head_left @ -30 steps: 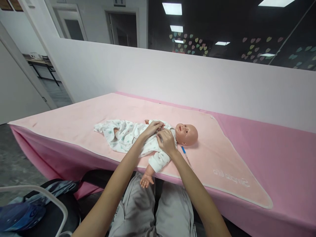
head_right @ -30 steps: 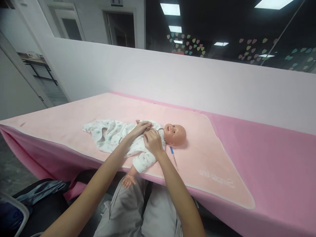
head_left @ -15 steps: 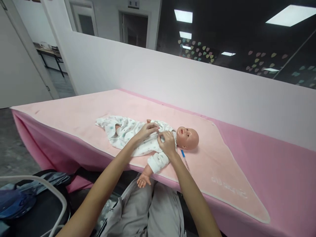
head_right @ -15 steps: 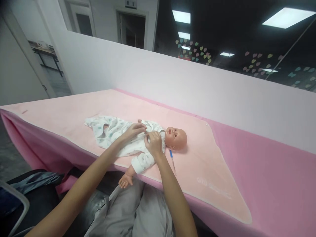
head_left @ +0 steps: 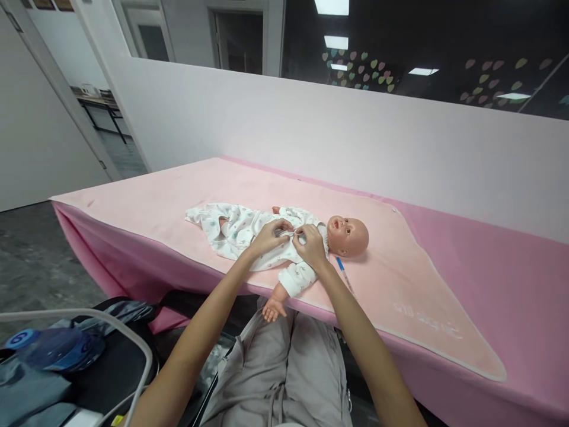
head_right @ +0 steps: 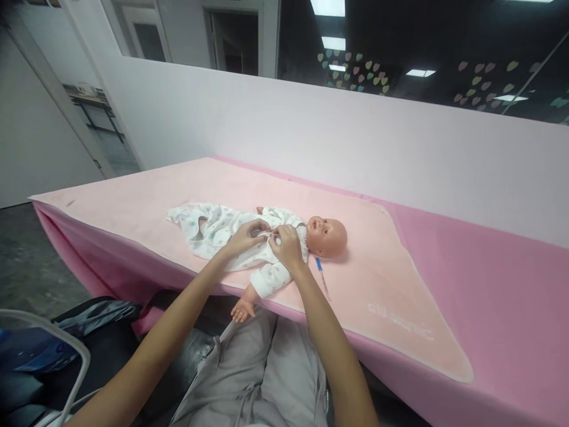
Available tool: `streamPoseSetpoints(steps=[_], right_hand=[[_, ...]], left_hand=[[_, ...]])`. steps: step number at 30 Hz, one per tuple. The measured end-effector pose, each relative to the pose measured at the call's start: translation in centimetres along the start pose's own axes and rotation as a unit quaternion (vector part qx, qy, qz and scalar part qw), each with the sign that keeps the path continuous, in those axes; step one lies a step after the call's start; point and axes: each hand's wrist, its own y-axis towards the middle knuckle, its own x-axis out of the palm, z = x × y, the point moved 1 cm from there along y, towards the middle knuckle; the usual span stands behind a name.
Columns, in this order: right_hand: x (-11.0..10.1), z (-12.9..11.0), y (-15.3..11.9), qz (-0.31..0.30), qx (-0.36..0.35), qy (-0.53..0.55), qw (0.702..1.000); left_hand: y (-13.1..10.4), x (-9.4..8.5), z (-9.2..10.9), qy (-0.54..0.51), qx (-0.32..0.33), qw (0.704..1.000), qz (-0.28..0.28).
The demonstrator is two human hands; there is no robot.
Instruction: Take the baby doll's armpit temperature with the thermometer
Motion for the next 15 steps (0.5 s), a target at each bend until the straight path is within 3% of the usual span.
streamPoseSetpoints(steps=[9,15], right_hand=[[-0.22,-0.31,0.01,-0.011,-0.014,0.0,1.0],[-0.6,-0.42,0.06,-0.015,-0.014,0.013,1.0]], left_hand=[[0.22,-0.11,0.31,-0.045,-0.037,0.998,0.022],[0.39,-0.31,-0.03,-0.024,-0.037,0.999,0.001]])
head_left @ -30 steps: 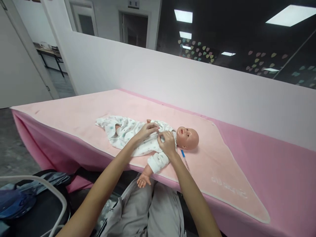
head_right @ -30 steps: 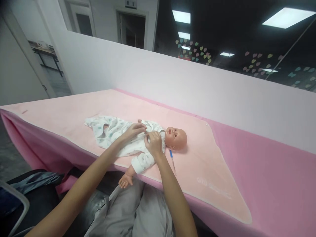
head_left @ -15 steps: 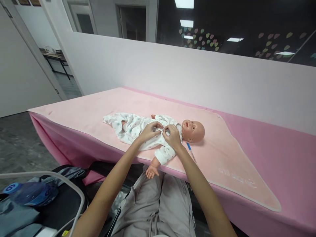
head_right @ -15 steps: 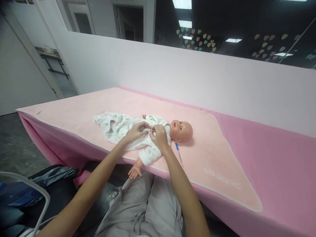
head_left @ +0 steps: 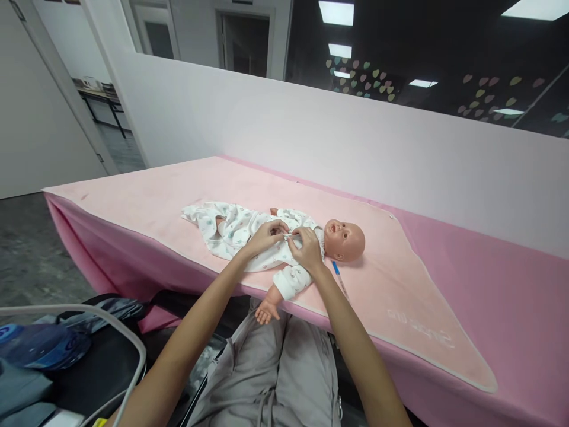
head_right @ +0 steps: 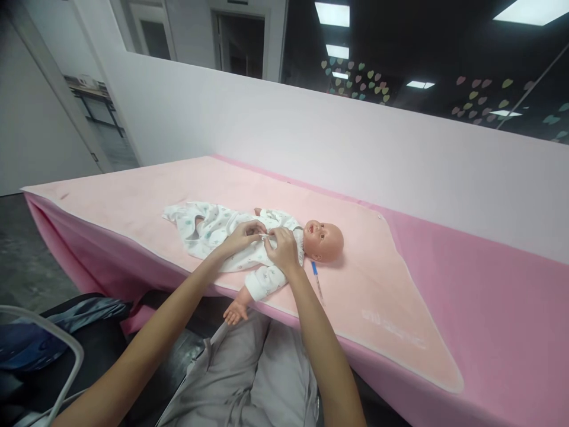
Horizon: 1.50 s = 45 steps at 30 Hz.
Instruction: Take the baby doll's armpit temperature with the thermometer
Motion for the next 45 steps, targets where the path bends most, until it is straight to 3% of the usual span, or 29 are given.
streamPoseSetpoints(steps=[6,10,15,19,22,30,36,45], right_hand=[[0.0,0.1,0.1,-0.018,-0.012,0.002,1.0],[-0.1,0.0,0.1,-0.019,-0.017,-0.032,0.999],[0.0,-1.6,0.3,-0.027,-0.097,-0.106,0.989],[1.0,-2.8,1.1,-0.093,-0.148,-0.089,0.981],[1.9,-2.7,1.7,-0.129,-0.125,-0.07,0.981],[2.7,-2.0,1.2,-0.078,-0.09,-0.027,0.993],[2.7,-2.0,1.2,-0.063,-0.072,-0.031,0.995],[2.7,-2.0,1.2,-0.062,-0.071,-0.036,0.995]], left_hand=[[0.2,0.0,-0.5,0.016,0.015,1.0,-0.001],[0.0,-0.2,-0.5,-0.013,0.003,0.999,0.035],[-2.3,-1.7,0.0,0.047,-0.029,0.992,0.116],[-4.4,-2.1,0.2,0.083,-0.025,0.984,0.157],[-5.2,-2.0,0.0,0.088,-0.016,0.984,0.151],[-5.8,-2.9,-0.3,0.136,-0.003,0.99,0.03],[-5.7,-2.2,-0.6,0.181,-0.002,0.981,0.066],[-5.9,-1.8,-0.7,0.164,0.004,0.981,0.103]])
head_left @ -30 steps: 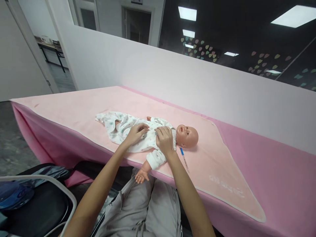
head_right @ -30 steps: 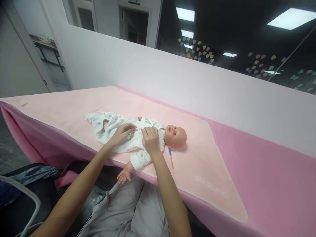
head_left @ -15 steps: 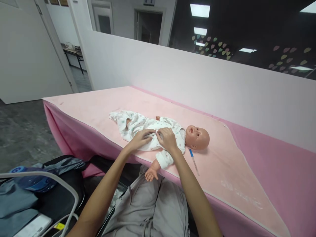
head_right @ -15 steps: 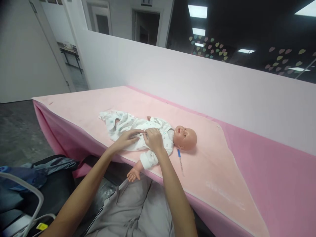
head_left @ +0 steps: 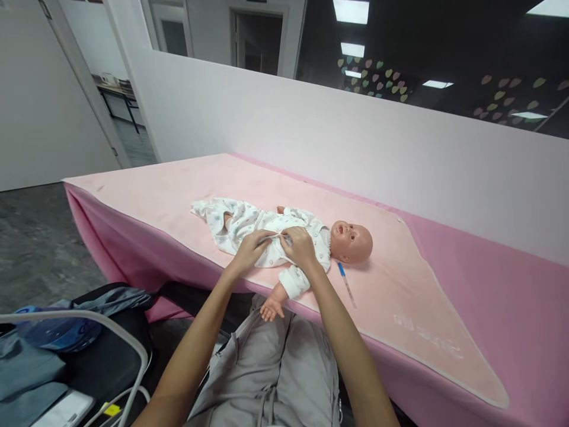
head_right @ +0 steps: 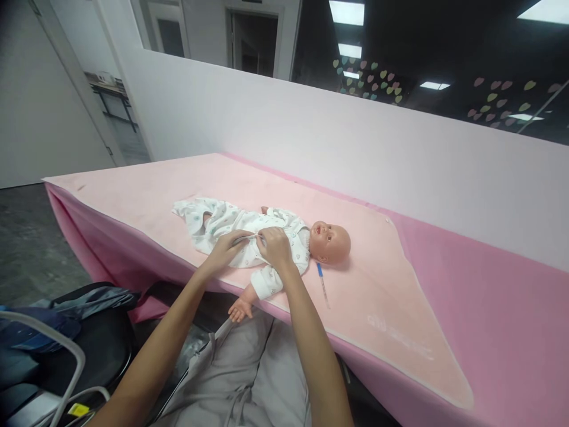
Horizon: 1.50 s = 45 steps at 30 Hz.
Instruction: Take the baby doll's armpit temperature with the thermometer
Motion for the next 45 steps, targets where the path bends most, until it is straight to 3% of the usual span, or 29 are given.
streamPoseSetpoints(steps=[45], right_hand=[[0.0,0.07,-0.13,-0.036,0.031,0.016,0.999]], left_hand=[[-0.23,-0.05,0.04,-0.091,-0.005,0.995,0.04]])
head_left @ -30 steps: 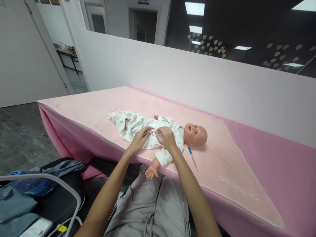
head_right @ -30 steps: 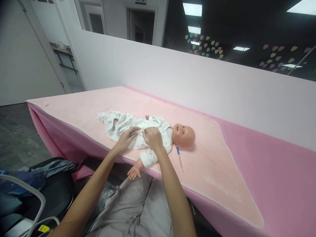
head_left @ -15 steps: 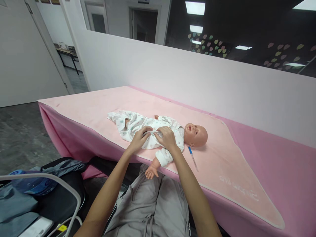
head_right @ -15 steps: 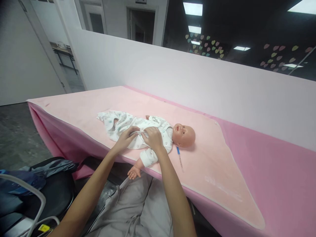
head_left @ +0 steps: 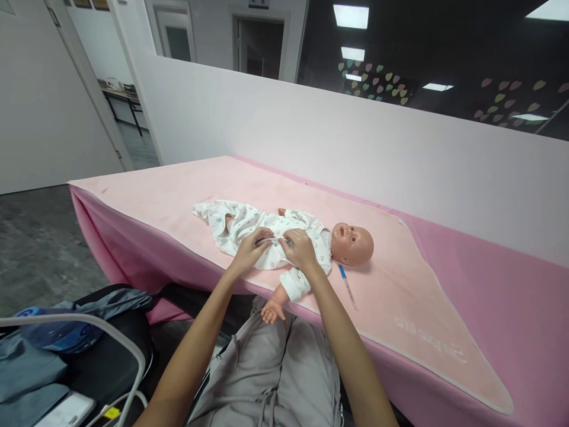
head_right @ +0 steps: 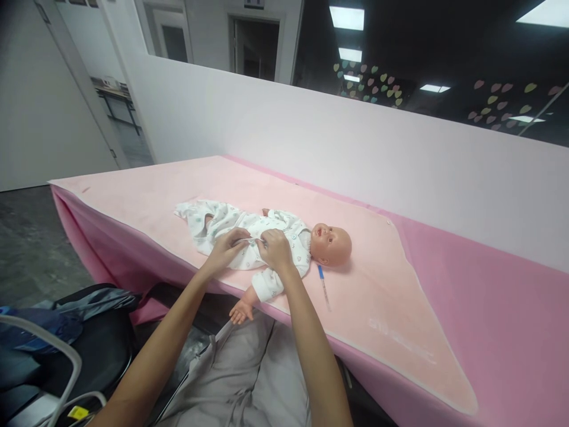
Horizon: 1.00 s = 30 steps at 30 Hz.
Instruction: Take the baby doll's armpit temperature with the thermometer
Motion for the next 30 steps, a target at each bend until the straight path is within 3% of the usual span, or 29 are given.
streamPoseSetpoints(steps=[10,16,30], right_hand=[[-0.06,-0.19,-0.03,-0.002,-0.001,-0.011,1.0],[0.3,0.1,-0.11,0.008,0.007,-0.017,1.0],[0.23,0.04,-0.1,0.02,0.001,-0.02,1.0]], left_hand=[[-0.01,0.03,0.23,-0.018,-0.013,1.0,0.021],[-0.08,-0.05,0.51,0.008,-0.015,1.0,0.0],[-0.11,0.21,0.82,0.119,0.025,0.992,0.029]])
